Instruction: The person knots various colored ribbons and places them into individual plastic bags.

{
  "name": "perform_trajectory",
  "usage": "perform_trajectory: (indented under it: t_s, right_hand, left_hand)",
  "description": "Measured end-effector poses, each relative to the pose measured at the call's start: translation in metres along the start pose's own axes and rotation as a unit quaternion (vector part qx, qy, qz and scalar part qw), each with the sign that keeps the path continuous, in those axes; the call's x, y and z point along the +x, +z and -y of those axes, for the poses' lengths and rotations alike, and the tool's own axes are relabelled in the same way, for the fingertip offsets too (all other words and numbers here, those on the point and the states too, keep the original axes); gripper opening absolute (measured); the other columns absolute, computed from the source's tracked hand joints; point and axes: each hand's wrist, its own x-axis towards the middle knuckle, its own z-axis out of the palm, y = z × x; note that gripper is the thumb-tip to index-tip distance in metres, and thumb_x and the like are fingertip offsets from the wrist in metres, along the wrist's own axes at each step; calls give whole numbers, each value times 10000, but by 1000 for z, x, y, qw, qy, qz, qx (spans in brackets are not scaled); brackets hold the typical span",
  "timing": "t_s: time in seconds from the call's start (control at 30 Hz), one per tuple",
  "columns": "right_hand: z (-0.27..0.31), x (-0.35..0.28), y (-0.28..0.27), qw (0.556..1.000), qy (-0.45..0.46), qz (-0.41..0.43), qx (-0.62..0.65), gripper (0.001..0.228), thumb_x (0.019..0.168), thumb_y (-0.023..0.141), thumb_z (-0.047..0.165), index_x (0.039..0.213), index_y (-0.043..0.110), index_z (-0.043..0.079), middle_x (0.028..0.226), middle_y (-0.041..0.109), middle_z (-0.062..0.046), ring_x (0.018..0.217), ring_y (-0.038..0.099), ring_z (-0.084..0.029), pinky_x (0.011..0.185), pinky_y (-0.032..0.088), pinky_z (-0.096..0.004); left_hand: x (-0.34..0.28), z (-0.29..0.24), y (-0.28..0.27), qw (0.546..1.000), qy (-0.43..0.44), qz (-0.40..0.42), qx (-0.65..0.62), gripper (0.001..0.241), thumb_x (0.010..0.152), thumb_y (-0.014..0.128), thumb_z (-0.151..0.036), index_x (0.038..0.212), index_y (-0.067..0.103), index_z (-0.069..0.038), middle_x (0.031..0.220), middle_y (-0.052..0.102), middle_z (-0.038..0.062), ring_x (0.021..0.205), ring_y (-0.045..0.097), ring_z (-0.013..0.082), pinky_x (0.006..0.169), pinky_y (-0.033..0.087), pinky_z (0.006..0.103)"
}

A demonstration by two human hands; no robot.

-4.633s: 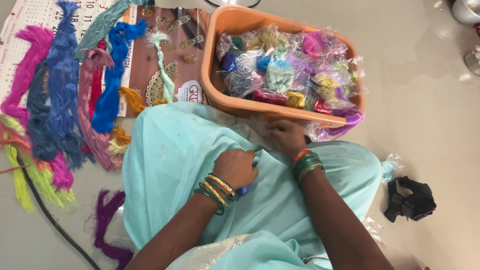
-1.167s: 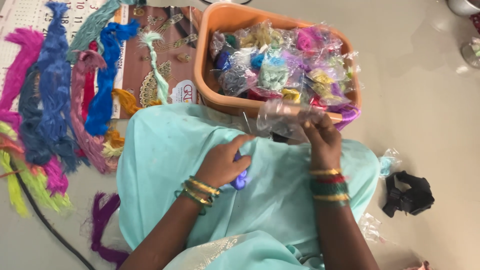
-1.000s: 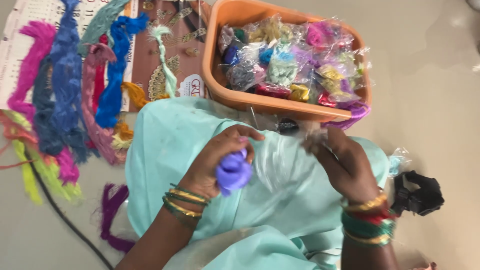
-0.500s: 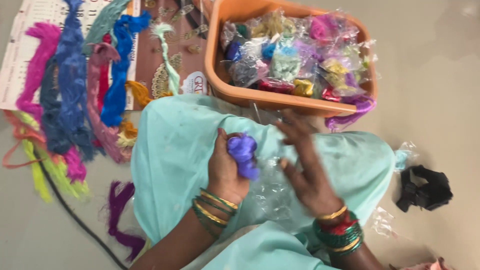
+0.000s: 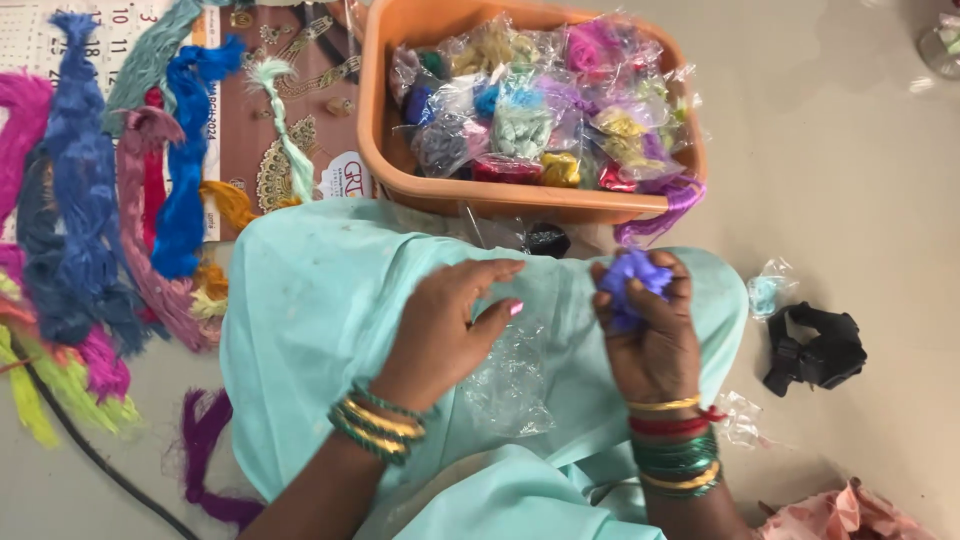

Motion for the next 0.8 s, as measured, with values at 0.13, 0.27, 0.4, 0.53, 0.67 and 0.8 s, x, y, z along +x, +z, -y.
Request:
perform_trajectory:
  t_s: [0.13, 0.27, 0.4, 0.53, 0.67, 0.8]
  right_hand:
    - [19, -8, -10, 998, -1, -38, -58, 465, 916, 576, -122, 1250, 557, 200, 1319, 591, -105, 1196, 647, -326, 899, 572, -358]
    - [21, -14, -14, 997, 17, -37, -63, 458, 923, 574, -128, 1253, 547, 189, 1361, 589, -137, 1193, 651, -332, 875, 572, -356]
    - [20, -19, -1, 996, 39, -7, -84, 455, 929, 573, -118, 1267, 535, 183, 1383, 581, -151, 1185, 651, -359, 851, 573, -369]
    - [30, -24, 31, 992, 13, 90, -93, 449, 961, 561, -117, 1316, 528, 157, 1433, 556, -177, 1215, 638, -368, 870, 580, -395]
    - [34, -20, 50, 967, 75, 203, -132, 547, 895, 556, -154, 1354, 507, 138, 1429, 527, -189, 1176, 647, -356, 958, 562, -459]
    - [40, -16, 45, 943, 175, 269, -92, 576, 903, 545, -177, 1403, 452, 93, 1402, 533, -214, 1149, 652, -343, 1031, 514, -476]
  left_hand:
    - [6, 21, -1, 971, 191, -22, 142, 612, 625, 881, -290, 1194, 717, -136, 1042, 730, 47, 895, 558, 311, 805, 432, 456]
    - [6, 42, 17, 964, 149, 11, 221, 371, 668, 854, -206, 1016, 731, -171, 863, 694, 5, 935, 583, 267, 850, 388, 463]
    - [2, 45, 17, 956, 182, 48, 226, 108, 796, 740, -123, 844, 670, -188, 830, 678, -45, 944, 592, 212, 922, 394, 418]
    - [-4, 18, 2, 935, 273, 59, 220, 162, 863, 642, -59, 977, 664, -172, 754, 631, -28, 909, 592, 188, 991, 371, 438]
    - [-10, -7, -10, 871, 419, 39, 252, 161, 873, 639, -97, 993, 655, -201, 853, 608, -45, 949, 578, 158, 1080, 355, 447]
    - [-22, -14, -19, 837, 488, -4, 247, 118, 914, 699, -162, 973, 642, -248, 906, 566, -78, 1046, 564, 127, 1111, 369, 432]
